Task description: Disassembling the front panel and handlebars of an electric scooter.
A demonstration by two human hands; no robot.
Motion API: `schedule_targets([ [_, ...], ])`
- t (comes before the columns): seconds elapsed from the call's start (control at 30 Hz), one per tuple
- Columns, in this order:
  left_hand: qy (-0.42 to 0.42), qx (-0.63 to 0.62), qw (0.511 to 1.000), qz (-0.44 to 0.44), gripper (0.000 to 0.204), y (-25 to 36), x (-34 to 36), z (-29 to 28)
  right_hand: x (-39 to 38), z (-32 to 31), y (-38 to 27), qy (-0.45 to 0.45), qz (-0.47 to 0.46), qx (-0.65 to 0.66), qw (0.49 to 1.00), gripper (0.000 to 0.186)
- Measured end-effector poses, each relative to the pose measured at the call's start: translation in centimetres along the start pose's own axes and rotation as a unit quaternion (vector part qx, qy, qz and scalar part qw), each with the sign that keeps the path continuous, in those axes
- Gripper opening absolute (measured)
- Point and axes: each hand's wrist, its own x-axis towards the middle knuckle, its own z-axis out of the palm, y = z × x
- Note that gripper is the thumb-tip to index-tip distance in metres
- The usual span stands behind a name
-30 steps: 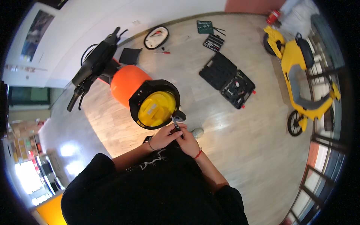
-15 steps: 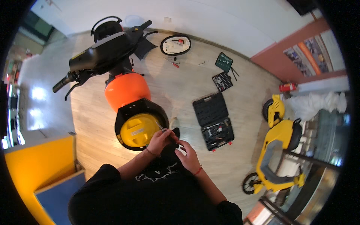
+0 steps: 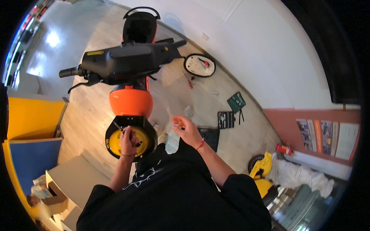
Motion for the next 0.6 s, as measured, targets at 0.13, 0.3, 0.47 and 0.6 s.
schedule_targets([
  [0.13,0.035,0.008,0.995,0.095,0.018,0.2,0.9,3.5,7.8,-4.1,-2.5,-0.082,-0.062,-0.065,0.993,0.036],
  [0.3,0.162,-0.088,0.972,0.142,0.02,-0.5,1.8,7.9,15.9,-7.1,-7.1,-0.165,-0.135,-0.099,0.972,0.043],
  [0.47,0.195,-0.12,0.947,0.224,0.02,-0.9,0.5,11.8,23.7,-4.2,-15.7,-0.265,-0.292,-0.165,0.904,0.063],
  [0.6,0.236,-0.13,0.919,0.289,0.021,-1.4,1.0,13.3,29.9,-0.7,-17.9,-0.359,-0.236,-0.205,0.88,0.095],
])
